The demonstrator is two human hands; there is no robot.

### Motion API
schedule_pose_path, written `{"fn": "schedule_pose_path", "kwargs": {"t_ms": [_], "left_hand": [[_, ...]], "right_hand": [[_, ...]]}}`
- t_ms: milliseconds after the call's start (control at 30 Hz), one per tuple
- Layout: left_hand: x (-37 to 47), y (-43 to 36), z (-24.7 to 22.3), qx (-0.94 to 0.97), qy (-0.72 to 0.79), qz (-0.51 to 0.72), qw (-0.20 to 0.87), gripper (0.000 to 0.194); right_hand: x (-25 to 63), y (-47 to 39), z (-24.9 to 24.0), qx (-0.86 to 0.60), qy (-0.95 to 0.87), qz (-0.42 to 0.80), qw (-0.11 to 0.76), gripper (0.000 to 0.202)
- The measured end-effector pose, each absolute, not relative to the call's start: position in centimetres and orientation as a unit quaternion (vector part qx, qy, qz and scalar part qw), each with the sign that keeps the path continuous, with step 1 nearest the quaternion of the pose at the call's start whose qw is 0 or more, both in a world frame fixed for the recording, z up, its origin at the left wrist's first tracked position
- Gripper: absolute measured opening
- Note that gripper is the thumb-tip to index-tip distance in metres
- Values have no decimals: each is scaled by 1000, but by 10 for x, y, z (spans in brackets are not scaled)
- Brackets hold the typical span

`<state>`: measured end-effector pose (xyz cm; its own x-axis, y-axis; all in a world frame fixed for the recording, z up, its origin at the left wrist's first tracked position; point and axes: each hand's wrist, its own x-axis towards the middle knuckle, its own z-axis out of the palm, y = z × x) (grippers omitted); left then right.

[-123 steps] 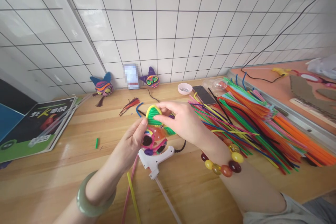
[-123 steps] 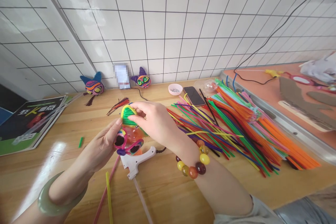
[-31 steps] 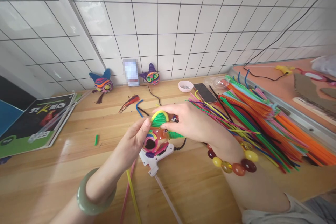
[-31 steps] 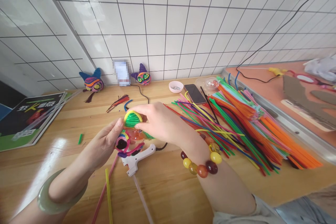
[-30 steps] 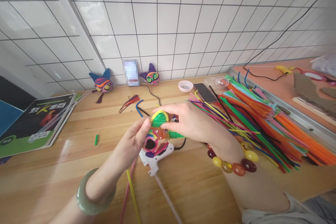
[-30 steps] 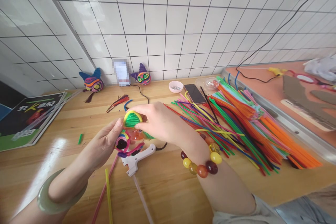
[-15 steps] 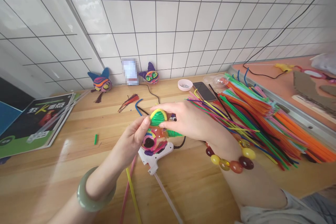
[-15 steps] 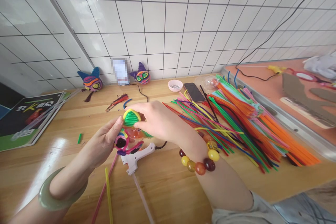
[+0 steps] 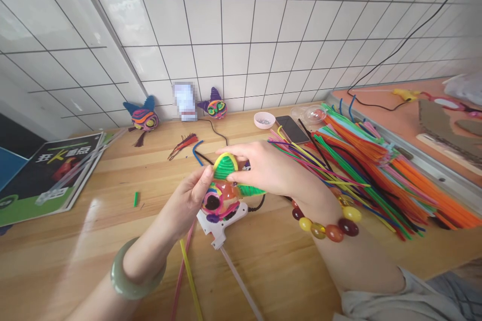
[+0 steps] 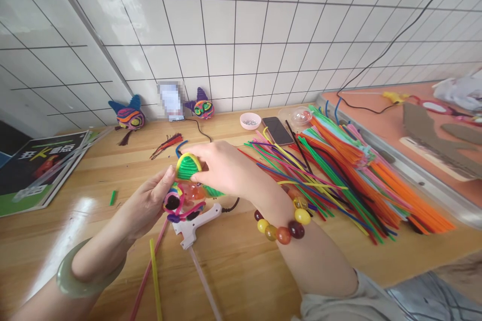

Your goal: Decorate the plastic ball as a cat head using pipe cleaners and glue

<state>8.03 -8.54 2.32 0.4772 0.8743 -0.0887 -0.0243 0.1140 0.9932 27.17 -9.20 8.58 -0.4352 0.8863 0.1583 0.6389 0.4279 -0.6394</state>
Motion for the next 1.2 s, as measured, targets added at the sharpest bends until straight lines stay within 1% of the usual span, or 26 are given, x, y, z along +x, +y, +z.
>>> {"fn": "schedule_pose_path", "kwargs": {"t_ms": [133, 300, 600, 867, 1067, 1200], "left_hand": [[82, -87, 25, 535, 371, 341, 679, 45], [85, -89, 29, 501, 380, 341, 699, 54], [84, -87, 25, 484, 373, 339, 715, 47], [86, -89, 30, 505, 383, 335, 697, 54], [85, -89, 29, 505, 382, 340, 696, 46], [85, -89, 30, 498, 394, 332, 697, 50]], "right_hand": [[273, -92, 86, -463, -809, 261, 251, 12], [273, -89, 84, -483, -789, 279, 256, 21], [273, -87, 80, -482, -790, 282, 253, 30], [274, -86, 77, -479, -794, 274, 254, 36], [273, -86, 77, -486, -793, 270, 248, 35], [273, -87, 78, -489, -791, 270, 248, 36]]}}
